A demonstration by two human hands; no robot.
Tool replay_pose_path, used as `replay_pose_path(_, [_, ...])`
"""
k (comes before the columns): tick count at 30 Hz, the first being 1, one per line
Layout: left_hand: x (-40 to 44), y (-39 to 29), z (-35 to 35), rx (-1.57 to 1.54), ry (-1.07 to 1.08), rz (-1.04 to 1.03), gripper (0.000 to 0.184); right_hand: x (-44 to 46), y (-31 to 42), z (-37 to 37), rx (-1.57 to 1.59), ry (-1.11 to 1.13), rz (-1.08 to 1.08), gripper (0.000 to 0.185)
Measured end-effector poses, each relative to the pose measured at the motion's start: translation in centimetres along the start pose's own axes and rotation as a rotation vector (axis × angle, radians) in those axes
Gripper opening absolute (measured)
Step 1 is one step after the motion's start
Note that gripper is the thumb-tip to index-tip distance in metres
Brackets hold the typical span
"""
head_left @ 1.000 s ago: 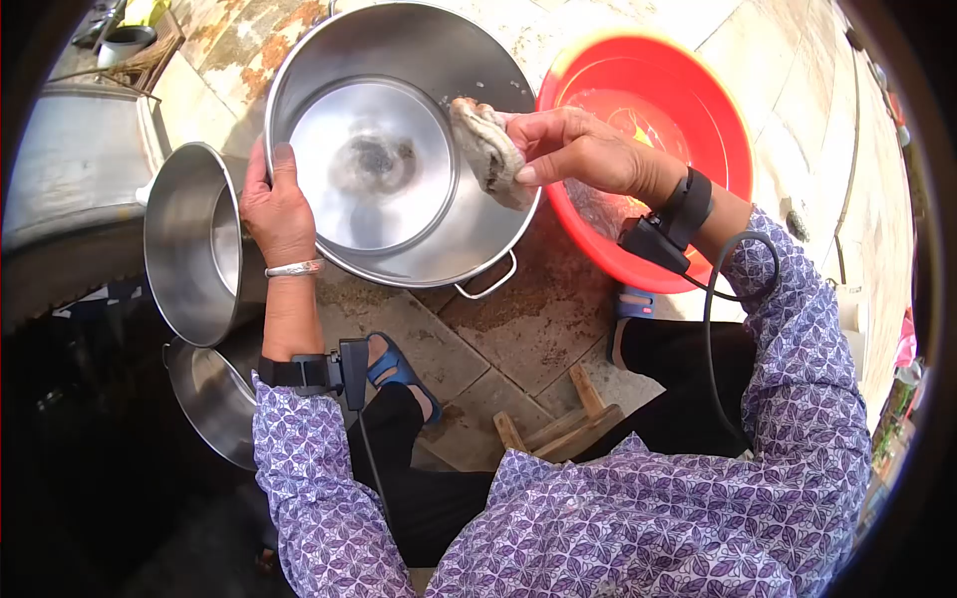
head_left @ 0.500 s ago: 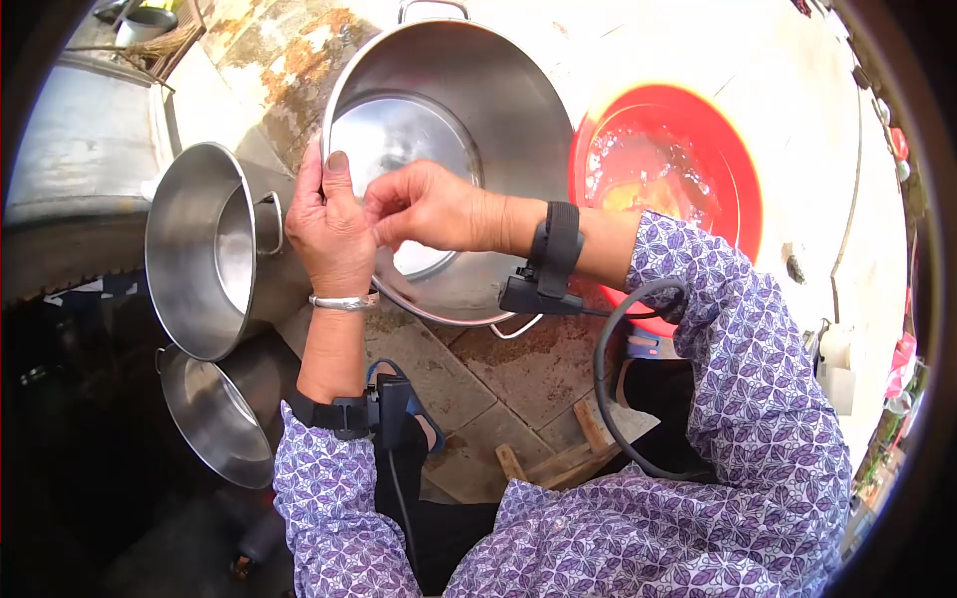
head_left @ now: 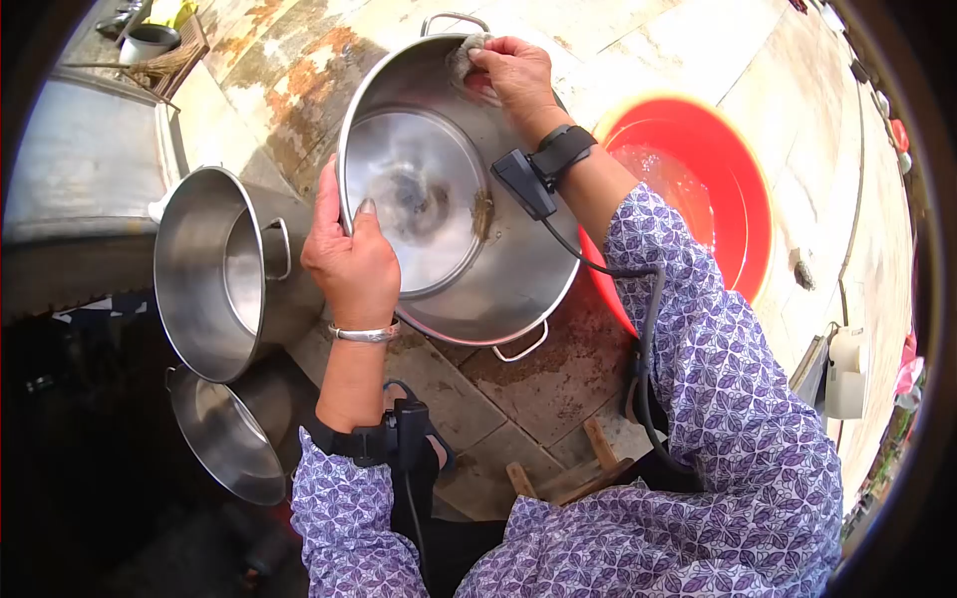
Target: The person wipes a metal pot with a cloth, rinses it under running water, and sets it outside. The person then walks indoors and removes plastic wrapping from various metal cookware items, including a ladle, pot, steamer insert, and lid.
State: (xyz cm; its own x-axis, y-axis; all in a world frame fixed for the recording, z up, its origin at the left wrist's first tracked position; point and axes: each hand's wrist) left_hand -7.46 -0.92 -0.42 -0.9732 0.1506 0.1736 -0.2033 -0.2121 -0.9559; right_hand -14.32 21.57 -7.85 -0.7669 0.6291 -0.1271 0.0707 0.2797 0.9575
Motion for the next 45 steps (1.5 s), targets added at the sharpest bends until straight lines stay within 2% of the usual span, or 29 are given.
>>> replay_pose_path(3, [0.1,-0.4,-0.3,0.053,-0.055,-0.051,0.047,-3.0,3.1,-2.9,-0.215,0.280,0.296,0.007])
replay_pose_path(5, [0.1,-0.2,-0.1,0.012,0.003,-0.007,0.047,-5.9,5.1,-4.3,-0.618,0.326,0.931,0.007])
replay_pose_path(6, [0.0,-0.2,-0.1,0.010,0.009,-0.006,0.047,-6.5,4.8,-4.9,-0.637,0.324,0.938,0.011])
replay_pose_path(7, [-0.1,-0.2,0.0,0.009,0.011,-0.018,0.047,-5.9,4.6,-4.6,-0.695,0.317,1.051,0.013])
replay_pose_path(9, [0.1,-0.1,0.0,0.006,0.009,-0.036,0.048,-3.5,4.1,-3.5,-0.901,0.298,1.107,0.014])
replay_pose_path(11, [0.0,0.1,0.2,-0.043,-0.001,0.000,0.050,0.0,3.2,-1.3,-1.063,0.211,0.908,0.015])
replay_pose_path(12, [-0.1,0.2,0.4,-0.039,-0.001,0.002,0.050,1.9,2.3,0.2,-1.166,0.199,0.752,0.014])
replay_pose_path(14, [0.3,-0.1,0.4,-0.054,-0.008,0.022,0.051,2.8,2.8,2.2,-1.182,0.192,0.426,0.017])
replay_pose_path(15, [0.4,-0.2,0.4,-0.057,-0.012,0.015,0.051,3.1,3.2,2.0,-1.180,0.191,0.436,0.017])
replay_pose_path(17, [0.2,-0.4,0.3,0.034,-0.006,0.010,0.053,3.5,3.7,2.0,-0.981,0.145,0.284,0.019])
replay_pose_path(18, [0.2,-0.4,0.2,0.034,-0.010,0.007,0.053,2.9,4.0,1.6,-0.979,0.193,0.485,0.018])
replay_pose_path(19, [0.2,-0.4,0.2,0.046,-0.001,-0.020,0.053,2.0,4.7,0.1,-0.976,0.199,0.489,0.018])
replay_pose_path(21, [-0.3,-0.1,0.3,0.067,0.031,-0.025,0.053,-0.2,5.8,-2.4,-0.945,0.488,0.845,0.019])
replay_pose_path(25, [0.0,0.8,0.4,-0.033,0.025,-0.035,0.053,1.2,6.2,-1.3,-1.150,0.500,0.823,0.021])
replay_pose_path(29, [0.1,0.9,0.6,-0.091,-0.030,-0.026,0.054,3.1,3.3,4.5,-1.422,0.349,0.282,0.018])
replay_pose_path(30, [0.2,0.8,0.6,-0.090,-0.038,-0.030,0.054,3.6,2.5,5.5,-1.421,0.346,0.287,0.018])
replay_pose_path(32, [0.1,0.6,0.3,-0.084,-0.039,-0.036,0.055,4.5,1.2,6.6,-1.385,0.169,0.386,0.015])
replay_pose_path(33, [0.0,0.5,0.2,-0.074,-0.037,-0.038,0.055,3.9,1.3,6.3,-1.382,0.172,0.382,0.015])
replay_pose_path(35, [0.0,0.3,0.0,-0.028,-0.041,-0.049,0.055,2.4,3.2,4.0,-0.897,0.168,0.236,0.009])
replay_pose_path(36, [0.0,0.3,0.1,0.015,-0.037,-0.054,0.055,2.0,3.9,2.2,-0.845,0.226,0.296,0.010])
replay_pose_path(37, [0.0,0.3,0.2,0.026,-0.037,-0.044,0.055,2.2,3.9,0.5,-0.886,0.271,0.452,0.007])
replay_pose_path(38, [0.0,0.2,0.2,0.030,-0.028,-0.009,0.054,1.9,4.3,-1.2,-0.699,0.436,0.255,0.004])
replay_pose_path(39, [0.0,0.1,0.1,0.031,-0.021,0.021,0.054,0.9,4.6,-2.5,-0.619,0.511,0.362,0.008])
replay_pose_path(41, [0.4,0.4,0.1,-0.014,-0.028,-0.022,0.055,-1.7,5.3,-4.7,-0.498,0.760,0.344,0.005])
replay_pose_path(42, [0.4,0.4,0.2,-0.005,-0.030,-0.022,0.055,-3.8,5.9,-5.3,-0.492,0.791,0.391,0.005])
replay_pose_path(43, [0.2,0.4,0.2,0.004,-0.031,-0.020,0.054,-5.1,5.9,-5.6,-0.559,0.839,0.602,0.007])
replay_pose_path(45, [-0.1,0.8,0.2,-0.026,-0.036,-0.026,0.050,-8.1,5.8,-5.4,-0.502,0.822,0.829,0.007])
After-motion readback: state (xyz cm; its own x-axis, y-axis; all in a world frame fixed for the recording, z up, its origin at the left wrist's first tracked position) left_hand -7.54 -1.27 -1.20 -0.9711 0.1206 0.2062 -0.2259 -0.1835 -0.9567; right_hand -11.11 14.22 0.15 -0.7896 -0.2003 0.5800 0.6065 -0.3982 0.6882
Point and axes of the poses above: each hand's wrist, its own x-axis towards the middle knuckle, its own z-axis out of the back of the hand, y = z × x, and after that the axes turned 5 degrees about -x, right-handed
